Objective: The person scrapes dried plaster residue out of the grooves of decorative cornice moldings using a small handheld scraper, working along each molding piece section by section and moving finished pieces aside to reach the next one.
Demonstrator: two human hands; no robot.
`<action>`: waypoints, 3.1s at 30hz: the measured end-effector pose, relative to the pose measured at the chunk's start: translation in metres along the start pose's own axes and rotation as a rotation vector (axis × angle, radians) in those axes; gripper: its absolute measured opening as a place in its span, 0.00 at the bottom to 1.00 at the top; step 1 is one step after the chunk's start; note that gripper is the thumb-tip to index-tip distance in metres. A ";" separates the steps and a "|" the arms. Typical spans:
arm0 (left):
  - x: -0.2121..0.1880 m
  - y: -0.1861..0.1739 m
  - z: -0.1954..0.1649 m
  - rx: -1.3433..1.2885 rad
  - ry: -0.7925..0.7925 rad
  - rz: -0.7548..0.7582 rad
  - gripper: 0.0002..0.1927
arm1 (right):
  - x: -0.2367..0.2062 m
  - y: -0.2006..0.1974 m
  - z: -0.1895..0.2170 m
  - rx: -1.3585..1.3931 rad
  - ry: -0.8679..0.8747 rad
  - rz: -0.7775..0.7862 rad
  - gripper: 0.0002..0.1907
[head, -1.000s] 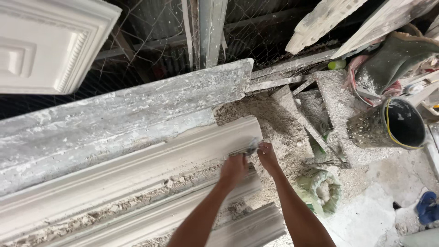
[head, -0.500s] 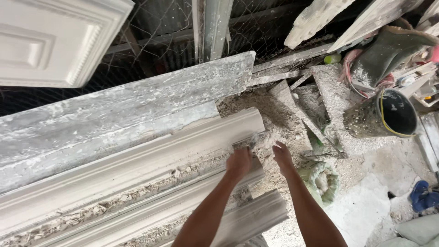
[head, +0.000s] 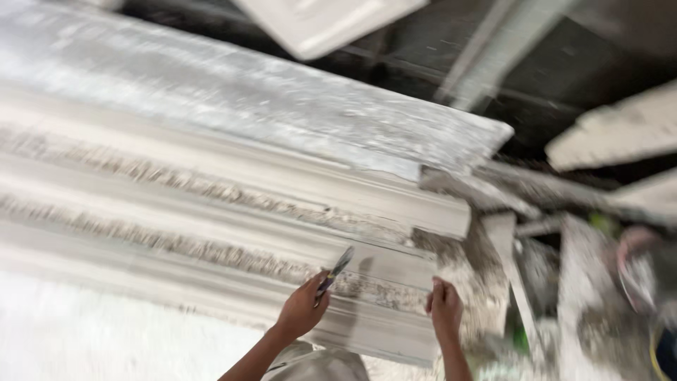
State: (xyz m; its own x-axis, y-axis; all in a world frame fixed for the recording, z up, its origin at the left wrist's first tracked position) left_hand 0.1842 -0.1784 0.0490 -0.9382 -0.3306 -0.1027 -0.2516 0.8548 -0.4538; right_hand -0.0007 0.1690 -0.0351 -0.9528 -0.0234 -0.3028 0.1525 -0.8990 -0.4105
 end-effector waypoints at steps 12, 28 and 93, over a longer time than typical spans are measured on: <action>-0.250 -0.093 0.163 -0.315 -0.471 -0.701 0.23 | -0.155 0.298 0.083 -0.057 -0.526 0.745 0.19; -0.431 -0.491 0.370 -0.332 -0.584 -1.036 0.25 | -0.466 0.769 0.191 -0.385 -0.706 1.064 0.18; -0.034 -1.497 0.834 0.132 -0.571 -0.974 0.32 | -0.543 1.657 0.663 -0.707 -1.258 0.495 0.24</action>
State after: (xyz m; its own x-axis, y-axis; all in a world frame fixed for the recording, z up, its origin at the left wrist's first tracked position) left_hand 0.7907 -1.7800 -0.0062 -0.1035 -0.9942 -0.0281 -0.7556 0.0970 -0.6478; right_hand 0.5956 -1.5976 0.0197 -0.3122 -0.9228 0.2259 0.2559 -0.3106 -0.9154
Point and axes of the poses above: each hand's wrist, its own x-axis towards the middle knuckle, its own y-axis out of the palm, z = x × y, the point moved 10 cm from there along x, towards the middle knuckle, and after that the axes turned 1 degree about y, right-handed, at the moved point
